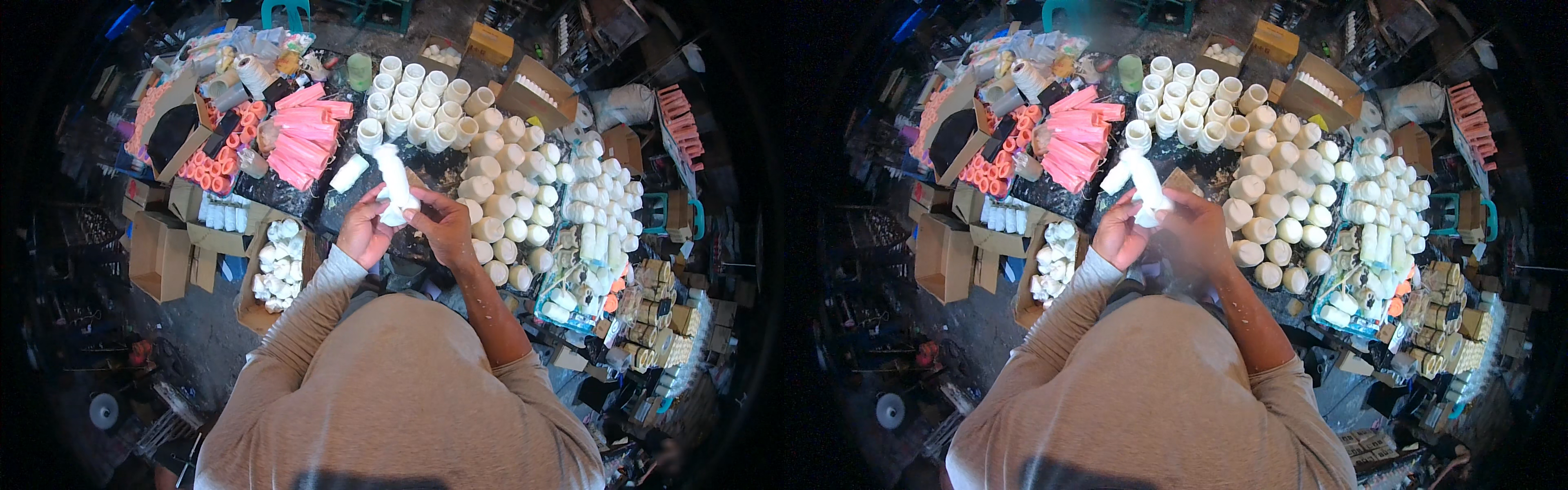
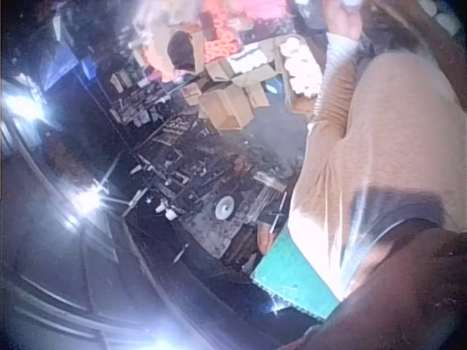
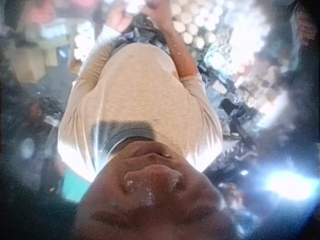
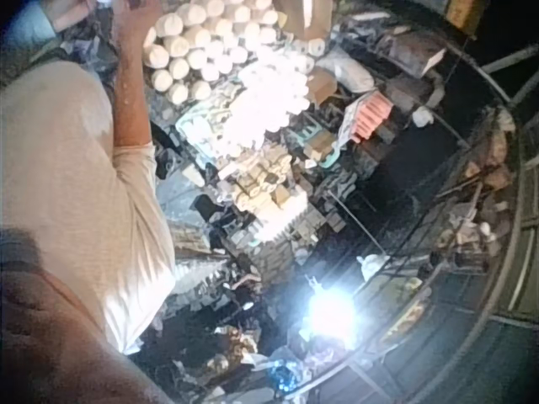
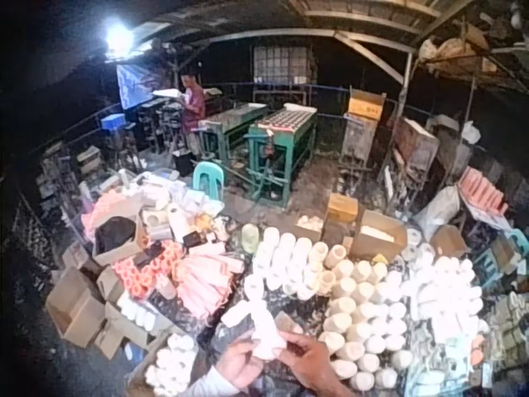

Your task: The person assembles white cylindrical candle bodies by inserting wicks and securing them with a small wooden block. They repeatedly pick up candle bodies, insert wicks, and place finished units on the table. The workspace contains many pre-made candle bodies and pink candle components.

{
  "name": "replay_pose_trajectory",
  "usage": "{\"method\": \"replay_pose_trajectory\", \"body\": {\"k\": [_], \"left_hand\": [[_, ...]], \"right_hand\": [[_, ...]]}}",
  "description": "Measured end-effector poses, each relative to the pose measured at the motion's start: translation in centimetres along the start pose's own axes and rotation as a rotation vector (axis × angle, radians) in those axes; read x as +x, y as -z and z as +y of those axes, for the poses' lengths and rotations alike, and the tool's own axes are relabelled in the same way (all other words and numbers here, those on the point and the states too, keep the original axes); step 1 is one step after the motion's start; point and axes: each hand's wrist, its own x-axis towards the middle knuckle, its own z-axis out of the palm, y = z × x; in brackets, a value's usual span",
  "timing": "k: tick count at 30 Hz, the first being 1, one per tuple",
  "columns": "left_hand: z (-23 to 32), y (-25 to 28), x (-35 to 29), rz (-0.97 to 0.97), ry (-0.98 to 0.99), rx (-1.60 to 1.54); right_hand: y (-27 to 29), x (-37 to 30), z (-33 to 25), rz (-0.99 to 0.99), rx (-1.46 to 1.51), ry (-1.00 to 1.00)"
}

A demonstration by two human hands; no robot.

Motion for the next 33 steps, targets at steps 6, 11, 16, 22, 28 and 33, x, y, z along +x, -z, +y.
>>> {"method": "replay_pose_trajectory", "body": {"k": [6, 11, 16, 22, 28, 33], "left_hand": [[-0.8, -0.4, -0.7, 0.072, 0.068, -0.193], [-1.1, -0.2, -0.9, -0.008, 0.014, -0.045], [-1.7, 0.0, -0.6, 0.032, -0.062, 0.163], [-2.3, -1.4, -1.5, -0.026, -0.255, 0.461], [-1.8, -3.0, -2.1, -0.030, -0.298, 0.827], [-3.1, -4.0, -2.8, 0.022, -0.332, 1.041]], "right_hand": [[0.4, 0.1, 0.4, -0.070, -0.045, 0.066], [1.2, -0.1, -0.8, -0.113, -0.192, 0.025], [1.6, -0.3, -1.9, -0.126, -0.389, 0.011], [2.4, -0.5, -1.5, -0.180, -0.391, 0.133], [2.6, -0.9, -1.1, -0.155, -0.462, 0.278], [3.4, -1.7, -2.1, -0.130, -0.362, 0.114]]}}
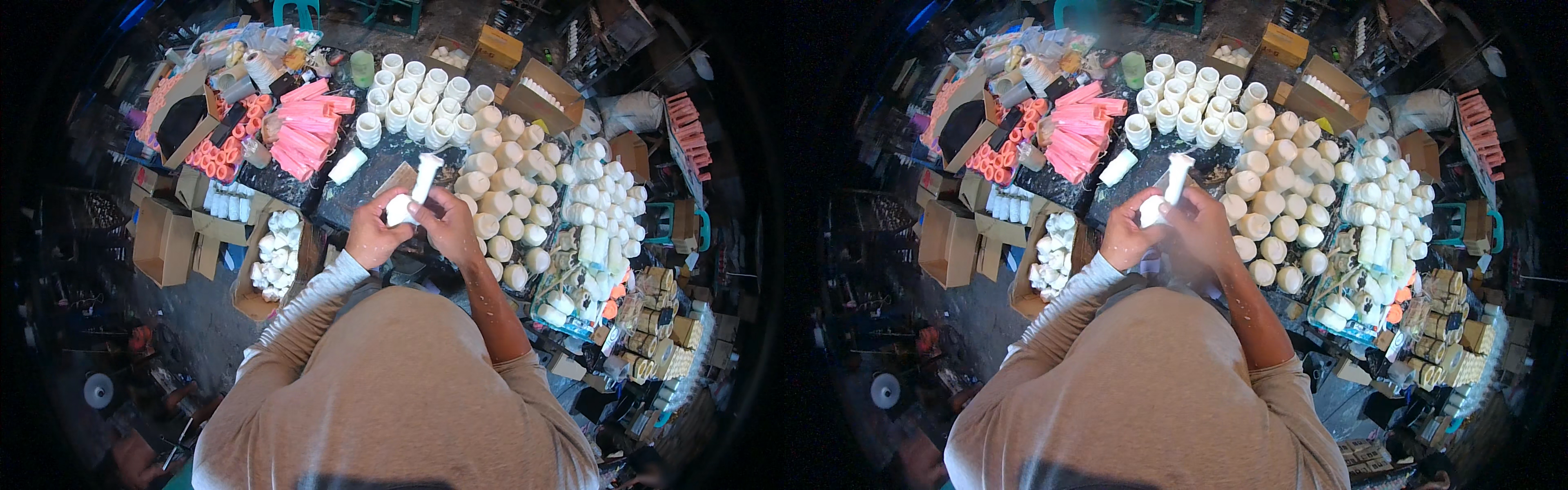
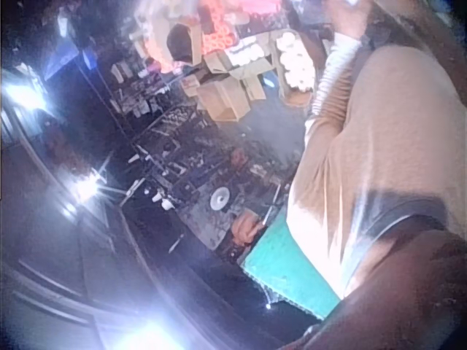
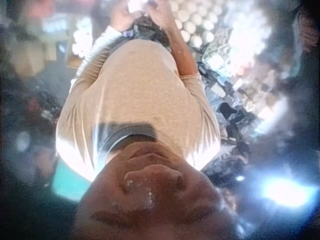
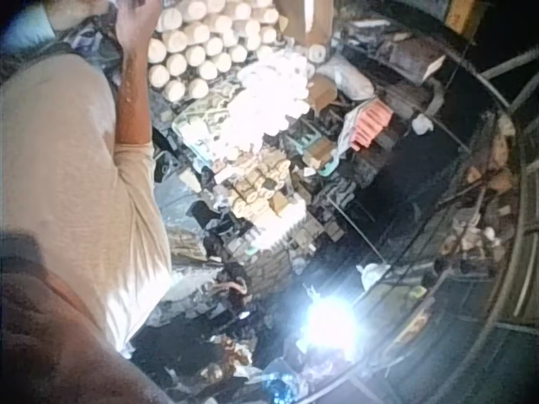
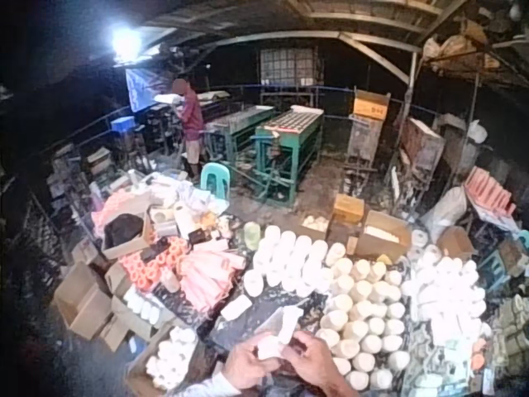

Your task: The person assembles white cylindrical candle bodies by inserting wicks and securing them with a small wooden block. They repeatedly pick up candle bodies, insert wicks, and place finished units on the table. The workspace contains many pre-made candle bodies and pink candle components.

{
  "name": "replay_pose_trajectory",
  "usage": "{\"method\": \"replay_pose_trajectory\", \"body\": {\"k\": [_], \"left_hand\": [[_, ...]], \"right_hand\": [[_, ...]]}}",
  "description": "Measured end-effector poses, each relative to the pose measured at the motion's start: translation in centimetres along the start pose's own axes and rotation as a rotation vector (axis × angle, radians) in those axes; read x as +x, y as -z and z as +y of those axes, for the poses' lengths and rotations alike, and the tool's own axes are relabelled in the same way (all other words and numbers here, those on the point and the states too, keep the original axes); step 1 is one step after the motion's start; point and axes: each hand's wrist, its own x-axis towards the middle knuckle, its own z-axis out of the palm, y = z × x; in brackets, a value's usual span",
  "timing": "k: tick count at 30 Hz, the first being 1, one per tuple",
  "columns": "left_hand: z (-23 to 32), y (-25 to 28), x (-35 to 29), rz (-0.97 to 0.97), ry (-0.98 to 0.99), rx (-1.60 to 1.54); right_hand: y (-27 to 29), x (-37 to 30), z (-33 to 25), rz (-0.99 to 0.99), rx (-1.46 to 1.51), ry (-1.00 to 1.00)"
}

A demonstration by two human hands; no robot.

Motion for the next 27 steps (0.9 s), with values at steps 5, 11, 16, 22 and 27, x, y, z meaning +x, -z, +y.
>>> {"method": "replay_pose_trajectory", "body": {"k": [5, 11, 16, 22, 27], "left_hand": [[1.6, -1.4, -0.4, 0.027, -0.087, 0.229], [2.5, -3.3, -0.6, 0.144, -0.014, 0.228], [2.2, -3.7, -0.4, 0.238, -0.368, 0.603], [3.5, -2.5, -0.6, -0.002, -0.372, 0.531], [4.4, -1.5, -0.7, -0.192, -0.426, 0.309]], "right_hand": [[0.5, -0.6, -0.6, 0.020, 0.047, -0.028], [1.3, -1.2, -0.6, 0.047, 0.046, -0.032], [1.8, -1.5, 0.2, 0.095, 0.000, -0.027], [2.0, -2.2, 0.6, 0.060, 0.186, 0.064], [3.0, -3.1, -0.9, -0.035, 0.082, 0.033]]}}
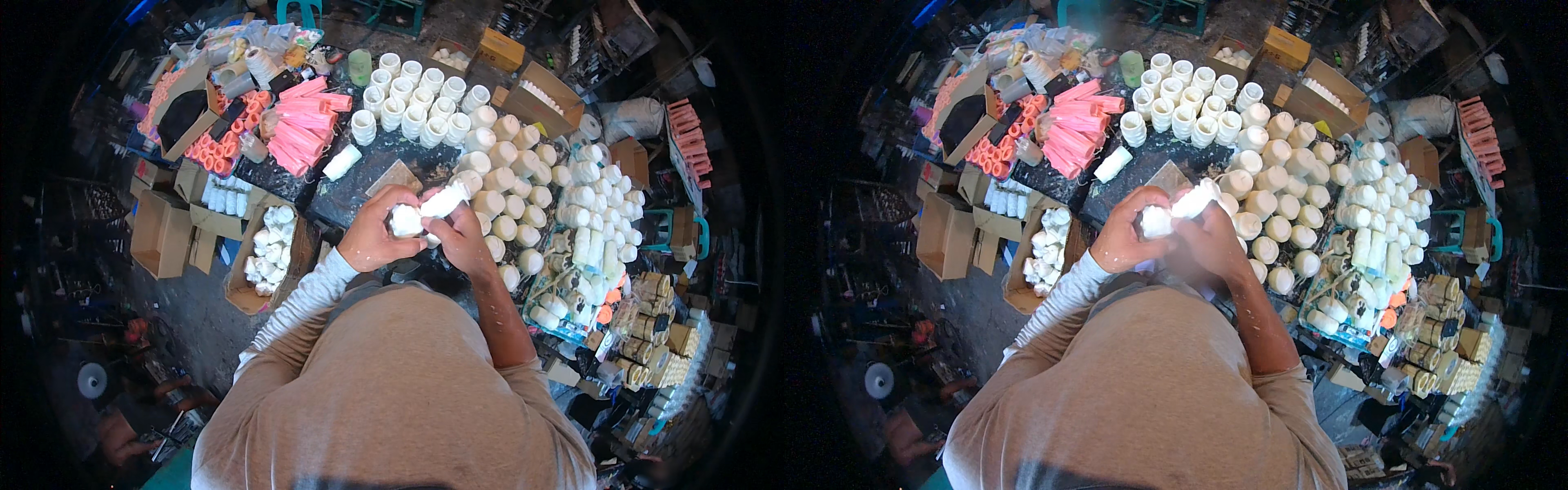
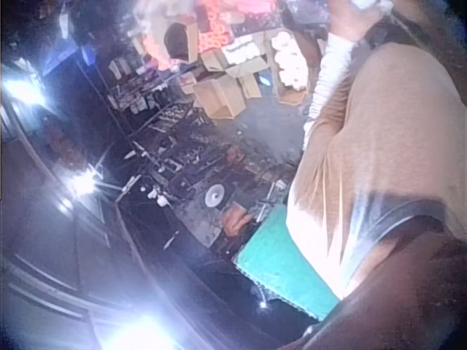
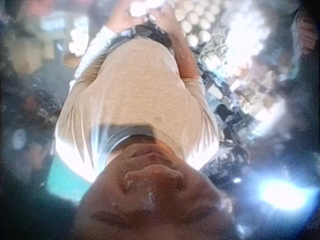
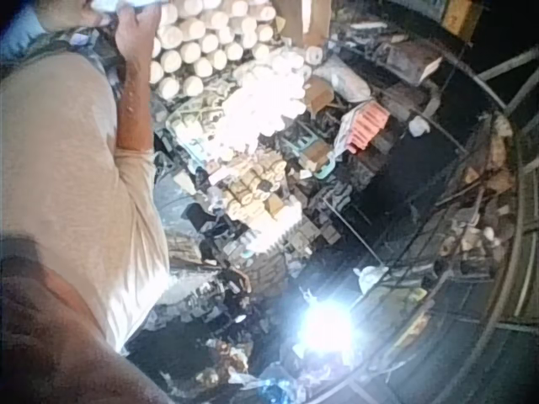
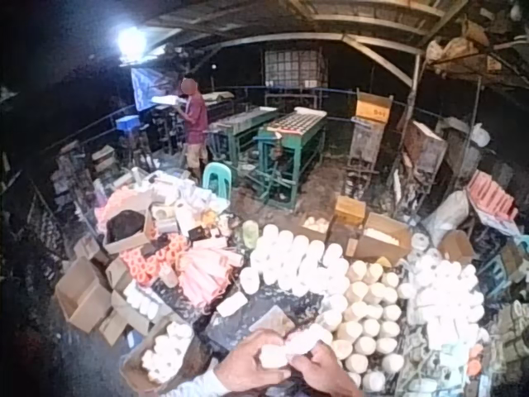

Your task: The person assembles white cylindrical candle bodies by inserting wicks and securing them with a small wooden block. They repeatedly pick up candle bodies, insert wicks, and place finished units on the table. The workspace contains many pre-made candle bodies and pink candle components.

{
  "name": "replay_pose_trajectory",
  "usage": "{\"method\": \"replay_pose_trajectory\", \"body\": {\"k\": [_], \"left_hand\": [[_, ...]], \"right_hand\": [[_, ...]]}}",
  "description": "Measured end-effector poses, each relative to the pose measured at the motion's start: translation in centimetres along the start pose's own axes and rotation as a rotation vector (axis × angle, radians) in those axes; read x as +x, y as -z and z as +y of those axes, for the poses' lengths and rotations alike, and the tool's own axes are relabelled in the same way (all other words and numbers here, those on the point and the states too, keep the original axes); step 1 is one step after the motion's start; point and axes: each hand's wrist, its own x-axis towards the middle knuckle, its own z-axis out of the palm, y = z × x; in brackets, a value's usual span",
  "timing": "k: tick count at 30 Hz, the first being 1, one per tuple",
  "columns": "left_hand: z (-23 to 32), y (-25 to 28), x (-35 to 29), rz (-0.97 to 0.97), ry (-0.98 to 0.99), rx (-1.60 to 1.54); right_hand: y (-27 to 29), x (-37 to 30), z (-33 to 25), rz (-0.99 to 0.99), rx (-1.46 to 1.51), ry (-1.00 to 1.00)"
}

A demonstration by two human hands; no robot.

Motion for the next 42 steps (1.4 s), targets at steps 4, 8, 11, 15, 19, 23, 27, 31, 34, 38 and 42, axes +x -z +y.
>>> {"method": "replay_pose_trajectory", "body": {"k": [4, 8, 11, 15, 19, 23, 27, 31, 34, 38, 42], "left_hand": [[0.4, 0.2, -1.0, -0.082, 0.224, -0.429], [0.8, 1.9, -2.5, -0.165, 0.488, -0.889], [1.4, 2.4, -2.9, -0.208, 0.482, -0.805], [2.6, 2.4, -2.5, -0.209, 0.300, -0.457], [4.2, 1.4, -2.5, -0.116, 0.157, -0.252], [5.0, 0.0, -2.8, -0.087, 0.077, -0.052], [4.7, -0.2, -3.0, -0.119, 0.121, -0.130], [4.1, 0.0, -3.0, -0.138, 0.079, -0.228], [3.8, -0.3, -3.0, -0.151, 0.042, -0.105], [3.9, -1.6, -3.2, -0.040, 0.248, -0.004], [4.2, -2.3, -2.9, 0.049, 0.100, 0.060]], "right_hand": [[0.5, -1.2, -1.8, -0.109, -0.110, 0.050], [1.0, -2.4, -3.0, -0.200, 0.064, -0.011], [0.8, -2.9, -3.1, -0.236, 0.120, -0.016], [0.0, -3.2, -2.7, -0.071, 0.110, 0.001], [-0.2, -3.2, -2.2, 0.096, 0.119, -0.069], [0.3, -2.9, -1.5, 0.157, -0.127, -0.109], [0.7, -3.1, -0.7, 0.168, 0.085, -0.097], [0.6, -3.3, -0.4, 0.151, 0.234, -0.187], [0.3, -3.4, -0.7, 0.131, 0.253, -0.157], [-0.2, -3.3, -1.0, 0.094, 0.358, -0.047], [-0.3, -3.4, -0.8, 0.169, 0.248, -0.132]]}}
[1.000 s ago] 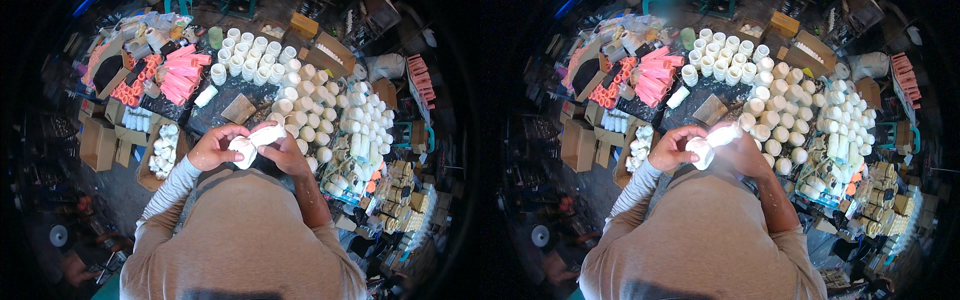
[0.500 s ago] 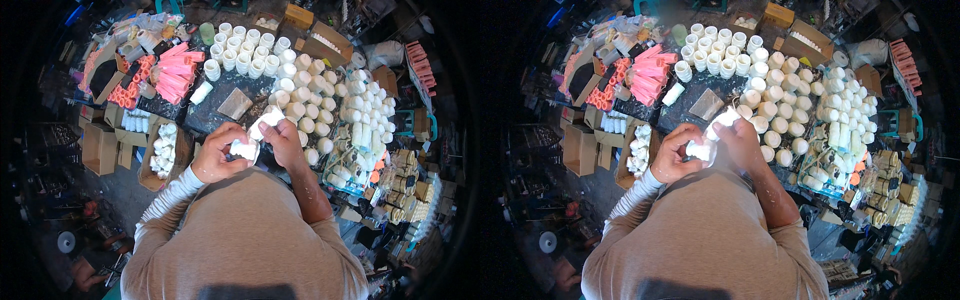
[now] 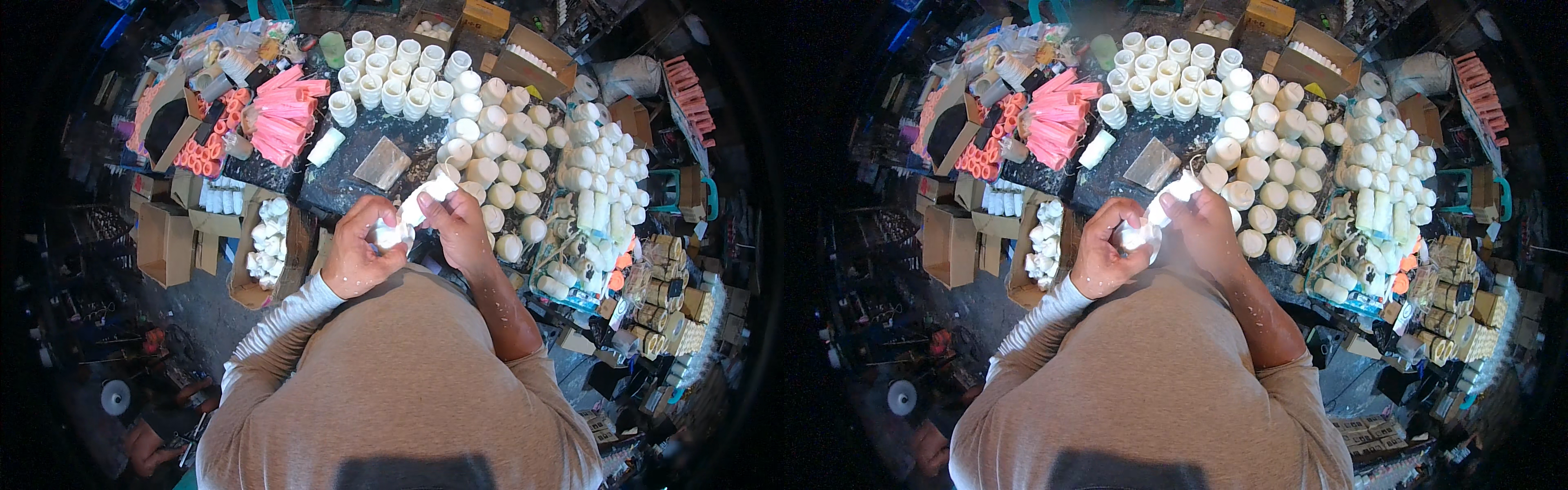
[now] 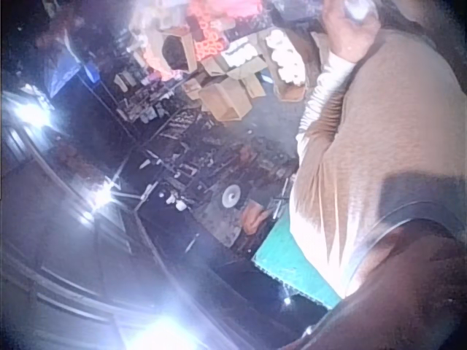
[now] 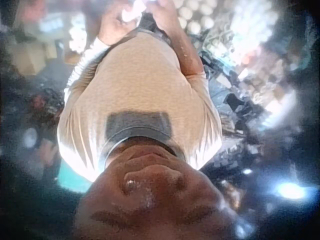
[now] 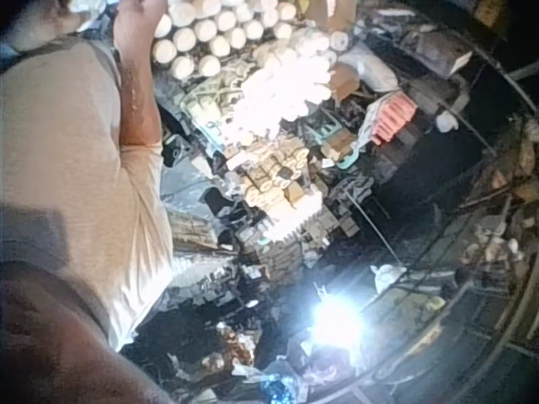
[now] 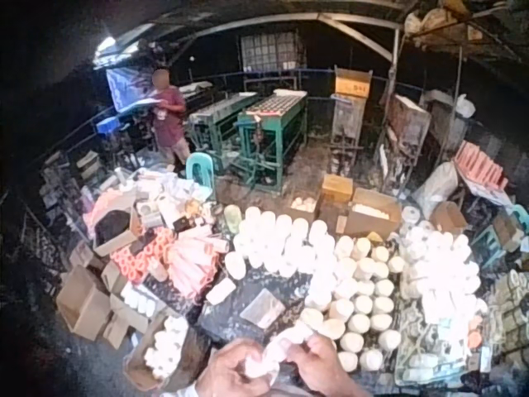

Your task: The person assembles white cylindrical candle bodies by inserting wicks and securing them with a small wooden block. They repeatedly pick up candle bodies, insert wicks, and place finished units on the table. The workspace contains many pre-made candle bodies and pink candle components.

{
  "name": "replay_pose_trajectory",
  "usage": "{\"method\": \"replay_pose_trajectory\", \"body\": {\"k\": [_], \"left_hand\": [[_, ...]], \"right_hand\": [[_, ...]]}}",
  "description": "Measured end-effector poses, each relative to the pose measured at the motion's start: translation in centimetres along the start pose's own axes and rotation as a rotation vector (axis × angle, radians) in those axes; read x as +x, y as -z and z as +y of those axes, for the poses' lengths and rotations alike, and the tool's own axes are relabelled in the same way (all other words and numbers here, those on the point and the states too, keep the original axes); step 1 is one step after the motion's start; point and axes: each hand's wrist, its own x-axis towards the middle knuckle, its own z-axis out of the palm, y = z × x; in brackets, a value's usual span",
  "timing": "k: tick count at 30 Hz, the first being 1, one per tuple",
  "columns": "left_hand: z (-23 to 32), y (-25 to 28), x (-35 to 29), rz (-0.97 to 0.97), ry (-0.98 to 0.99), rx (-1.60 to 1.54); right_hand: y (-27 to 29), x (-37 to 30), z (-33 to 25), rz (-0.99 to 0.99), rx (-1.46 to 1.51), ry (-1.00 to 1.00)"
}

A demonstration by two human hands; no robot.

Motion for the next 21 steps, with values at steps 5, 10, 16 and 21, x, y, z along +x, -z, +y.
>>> {"method": "replay_pose_trajectory", "body": {"k": [5, 10, 16, 21], "left_hand": [[0.6, 1.1, 0.7, -0.018, 0.035, 0.019], [1.8, 2.7, 2.0, -0.089, 0.024, 0.113], [3.3, 5.7, 4.4, -0.363, 0.006, 0.188], [4.0, 7.5, 7.4, -0.598, -0.214, 0.221]], "right_hand": [[0.2, -0.5, 0.6, 0.006, 0.265, -0.079], [0.8, -0.2, 0.0, -0.185, 0.560, -0.094], [2.0, 0.6, -2.2, -0.379, 0.291, -0.125], [1.0, 1.2, -4.5, -0.650, 0.191, -0.378]]}}
